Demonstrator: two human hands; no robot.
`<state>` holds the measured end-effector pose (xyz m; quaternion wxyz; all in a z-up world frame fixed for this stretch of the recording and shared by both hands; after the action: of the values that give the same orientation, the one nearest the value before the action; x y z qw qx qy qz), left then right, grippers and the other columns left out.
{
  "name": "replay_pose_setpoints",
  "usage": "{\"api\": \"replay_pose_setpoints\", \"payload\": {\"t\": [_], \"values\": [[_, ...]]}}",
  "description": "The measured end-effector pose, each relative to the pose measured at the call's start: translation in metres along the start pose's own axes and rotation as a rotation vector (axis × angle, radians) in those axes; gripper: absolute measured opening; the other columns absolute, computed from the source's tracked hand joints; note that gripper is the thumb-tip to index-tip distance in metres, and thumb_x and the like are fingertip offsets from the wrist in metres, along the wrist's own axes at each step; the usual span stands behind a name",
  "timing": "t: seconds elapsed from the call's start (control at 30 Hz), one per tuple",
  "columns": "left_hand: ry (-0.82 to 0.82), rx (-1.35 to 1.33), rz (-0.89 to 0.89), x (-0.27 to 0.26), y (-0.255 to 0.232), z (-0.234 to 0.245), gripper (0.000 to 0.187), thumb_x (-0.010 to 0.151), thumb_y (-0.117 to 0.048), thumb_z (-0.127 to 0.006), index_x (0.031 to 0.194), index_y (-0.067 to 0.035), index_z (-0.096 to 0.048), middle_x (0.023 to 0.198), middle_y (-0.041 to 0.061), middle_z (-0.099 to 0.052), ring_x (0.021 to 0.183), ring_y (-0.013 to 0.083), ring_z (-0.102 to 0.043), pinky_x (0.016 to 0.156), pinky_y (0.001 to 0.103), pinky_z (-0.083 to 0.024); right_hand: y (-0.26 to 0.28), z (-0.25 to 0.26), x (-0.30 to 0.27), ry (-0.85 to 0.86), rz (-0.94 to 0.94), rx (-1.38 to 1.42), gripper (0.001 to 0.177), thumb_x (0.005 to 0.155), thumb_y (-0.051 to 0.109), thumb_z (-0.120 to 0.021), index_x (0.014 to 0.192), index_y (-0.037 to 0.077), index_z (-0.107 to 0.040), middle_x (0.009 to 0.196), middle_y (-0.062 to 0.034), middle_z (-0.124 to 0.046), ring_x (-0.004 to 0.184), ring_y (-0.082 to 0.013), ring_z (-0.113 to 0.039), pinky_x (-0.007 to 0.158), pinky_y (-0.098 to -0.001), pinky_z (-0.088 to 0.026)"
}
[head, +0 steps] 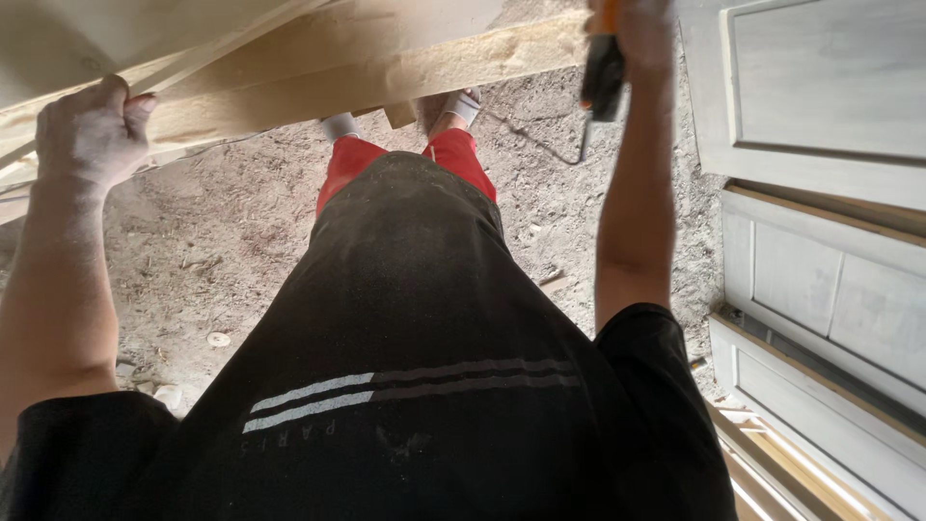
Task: The person sands the edges and surfaces of several wooden boards and a thin wood strip using an angle grinder fitted with a sanding disc.
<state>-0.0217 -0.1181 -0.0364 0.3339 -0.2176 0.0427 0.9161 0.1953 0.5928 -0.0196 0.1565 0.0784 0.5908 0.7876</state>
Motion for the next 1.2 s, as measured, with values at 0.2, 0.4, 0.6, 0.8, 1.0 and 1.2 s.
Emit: {"api": "replay_pose_setpoints", "payload": {"t": [0.2, 0.4, 0.6, 0.8, 1.0, 1.2], "values": [[-0.131, 0.092, -0.048, -0.001, -0.019, 0.014, 0.042, 0.120, -0.036, -0.043, 0.100, -0.009, -0.065, 0.076, 0.004, -0.068, 0.061, 0.0126, -0.060, 0.064, 0.033, -0.056, -0.011, 0.081, 0.018, -0.189, -0.264, 0.291, 0.049, 0.105, 0.040, -0.057, 0.123, -0.006, -0.060, 0.091, -0.0199, -0.065, 0.071, -0.0241, -0.073, 0.059, -0.0316, -0.065], [-0.125, -0.390, 0.061, 0.000, -0.052, 0.046, 0.038, 0.110, -0.024, -0.058, 0.144, -0.009, -0.060, 0.102, 0.015, -0.072, 0.065, 0.0200, -0.063, 0.051, 0.038, -0.053, 0.019, 0.038, 0.015, -0.101, -0.261, 0.199, 0.072, 0.105, 0.064, -0.050, 0.122, -0.006, -0.062, 0.087, -0.0145, -0.068, 0.073, -0.0236, -0.075, 0.063, -0.0361, -0.069], [-0.190, -0.187, -0.047, 0.006, -0.053, 0.041, 0.027, 0.119, -0.027, -0.065, 0.139, -0.009, -0.064, 0.103, 0.016, -0.071, 0.072, 0.0209, -0.065, 0.052, 0.034, -0.058, 0.040, -0.078, -0.004, 0.017, -0.234, 0.022, 0.078, 0.104, 0.072, -0.053, 0.116, -0.005, -0.058, 0.086, -0.0113, -0.064, 0.071, -0.0196, -0.075, 0.056, -0.0325, -0.068], [-0.223, -0.073, -0.140, 0.010, -0.037, 0.016, 0.012, 0.114, -0.027, -0.066, 0.117, -0.016, -0.071, 0.081, 0.010, -0.070, 0.069, 0.0234, -0.068, 0.065, 0.044, -0.060, 0.068, -0.217, -0.036, 0.093, 0.286, -0.415, 0.064, 0.106, 0.059, -0.052, 0.118, -0.003, -0.061, 0.080, -0.0029, -0.065, 0.068, -0.0192, -0.073, 0.050, -0.0332, -0.058], [-0.264, -0.087, -0.178, 0.021, -0.024, 0.005, 0.020, 0.112, -0.019, -0.061, 0.116, -0.001, -0.068, 0.077, 0.010, -0.066, 0.055, 0.0159, -0.059, 0.047, 0.031, -0.054, 0.118, -0.341, -0.065, 0.231, -0.414, -0.218, 0.056, 0.094, 0.060, -0.061, 0.109, 0.007, -0.068, 0.081, -0.0065, -0.069, 0.068, -0.0173, -0.070, 0.059, -0.0332, -0.060], [-0.164, -0.025, -0.143, 0.018, -0.014, -0.005, 0.026, 0.118, -0.016, -0.055, 0.098, -0.001, -0.064, 0.067, 0.008, -0.062, 0.049, 0.0112, -0.052, 0.043, 0.029, -0.050, 0.084, -0.315, -0.063, 0.268, -0.191, -0.267, 0.031, 0.101, 0.035, -0.068, 0.119, 0.009, -0.064, 0.099, -0.0110, -0.067, 0.069, -0.0155, -0.071, 0.053, -0.0266, -0.060]]}}
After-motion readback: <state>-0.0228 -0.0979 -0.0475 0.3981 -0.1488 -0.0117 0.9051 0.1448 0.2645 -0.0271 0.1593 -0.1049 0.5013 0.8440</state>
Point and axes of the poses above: each hand's wrist, its own x-axis towards the middle knuckle, its own z-axis out of the back of the hand, y = z × x, the point moved 1 cm from there along x, towards the middle knuckle
